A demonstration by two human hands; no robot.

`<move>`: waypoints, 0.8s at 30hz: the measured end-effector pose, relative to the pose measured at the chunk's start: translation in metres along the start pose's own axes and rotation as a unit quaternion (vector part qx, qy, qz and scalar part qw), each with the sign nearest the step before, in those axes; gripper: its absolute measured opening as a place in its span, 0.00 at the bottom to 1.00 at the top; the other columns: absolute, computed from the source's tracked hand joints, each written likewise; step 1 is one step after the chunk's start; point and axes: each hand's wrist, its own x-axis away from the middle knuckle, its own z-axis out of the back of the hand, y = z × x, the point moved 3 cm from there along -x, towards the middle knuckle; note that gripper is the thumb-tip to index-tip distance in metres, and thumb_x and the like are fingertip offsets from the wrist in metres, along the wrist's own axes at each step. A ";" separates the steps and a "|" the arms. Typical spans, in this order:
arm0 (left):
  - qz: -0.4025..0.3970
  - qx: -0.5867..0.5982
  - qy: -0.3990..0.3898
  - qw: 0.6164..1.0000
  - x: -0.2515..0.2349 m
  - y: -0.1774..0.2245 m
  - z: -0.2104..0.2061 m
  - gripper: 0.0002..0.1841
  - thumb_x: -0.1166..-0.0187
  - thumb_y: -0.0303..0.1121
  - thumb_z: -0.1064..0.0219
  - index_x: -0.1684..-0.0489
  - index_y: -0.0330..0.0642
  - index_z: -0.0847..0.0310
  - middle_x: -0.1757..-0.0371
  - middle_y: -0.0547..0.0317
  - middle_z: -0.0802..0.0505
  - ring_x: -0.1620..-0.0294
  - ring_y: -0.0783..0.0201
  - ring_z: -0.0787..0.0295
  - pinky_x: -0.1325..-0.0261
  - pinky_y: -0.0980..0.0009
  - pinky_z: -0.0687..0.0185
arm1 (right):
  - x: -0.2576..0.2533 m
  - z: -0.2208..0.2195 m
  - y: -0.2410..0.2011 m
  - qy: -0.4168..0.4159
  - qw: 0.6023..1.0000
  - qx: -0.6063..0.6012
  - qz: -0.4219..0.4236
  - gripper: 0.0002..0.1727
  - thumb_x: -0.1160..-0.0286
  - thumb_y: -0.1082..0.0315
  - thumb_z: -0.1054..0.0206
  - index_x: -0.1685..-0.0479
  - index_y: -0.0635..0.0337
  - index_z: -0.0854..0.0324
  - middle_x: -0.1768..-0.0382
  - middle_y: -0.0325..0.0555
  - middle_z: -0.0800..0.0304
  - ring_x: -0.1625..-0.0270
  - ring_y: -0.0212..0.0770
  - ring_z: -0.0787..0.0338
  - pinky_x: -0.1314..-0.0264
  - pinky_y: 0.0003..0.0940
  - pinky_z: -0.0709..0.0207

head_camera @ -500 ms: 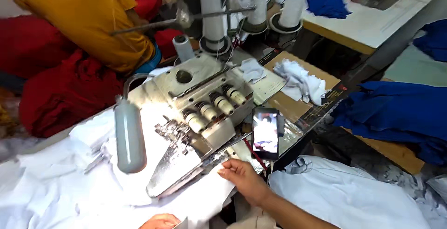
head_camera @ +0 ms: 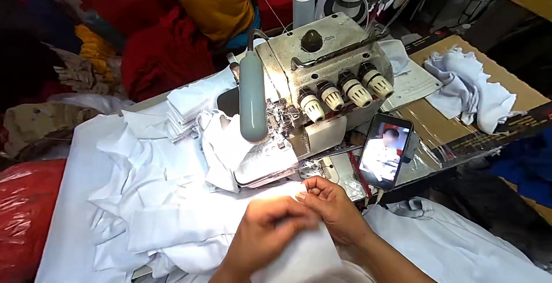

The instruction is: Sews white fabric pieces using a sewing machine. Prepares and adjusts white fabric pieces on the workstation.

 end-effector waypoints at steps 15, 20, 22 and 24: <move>0.210 -0.075 0.150 0.963 0.004 -0.048 0.015 0.05 0.41 0.32 0.15 0.74 0.47 0.06 0.81 0.68 0.10 0.83 0.77 0.23 0.79 0.82 0.30 | 0.002 0.003 0.004 -0.020 0.998 0.056 -0.001 0.06 0.20 0.73 0.35 0.57 0.63 0.11 0.71 0.36 0.10 0.71 0.23 0.16 0.65 0.19 0.21; 0.224 -0.068 0.162 0.959 0.004 -0.050 0.016 0.07 0.43 0.32 0.14 0.76 0.47 0.08 0.82 0.67 0.11 0.85 0.77 0.24 0.80 0.82 0.31 | 0.002 0.005 0.002 -0.059 0.993 0.094 0.038 0.08 0.21 0.71 0.36 0.54 0.62 0.11 0.67 0.33 0.09 0.66 0.21 0.13 0.59 0.19 0.18; 0.226 -0.061 0.169 0.957 0.003 -0.050 0.016 0.08 0.43 0.32 0.14 0.77 0.47 0.09 0.83 0.67 0.12 0.85 0.77 0.24 0.80 0.82 0.31 | 0.005 0.002 0.000 -0.091 0.987 0.107 0.079 0.10 0.28 0.71 0.32 0.51 0.63 0.13 0.63 0.32 0.08 0.61 0.19 0.12 0.55 0.18 0.17; 0.219 -0.028 0.146 0.964 0.004 -0.051 0.016 0.08 0.40 0.32 0.15 0.76 0.47 0.10 0.80 0.69 0.11 0.82 0.78 0.23 0.78 0.83 0.29 | 0.010 -0.003 0.002 -0.084 0.984 0.113 0.113 0.13 0.32 0.71 0.25 0.51 0.66 0.15 0.61 0.35 0.07 0.61 0.21 0.09 0.54 0.19 0.13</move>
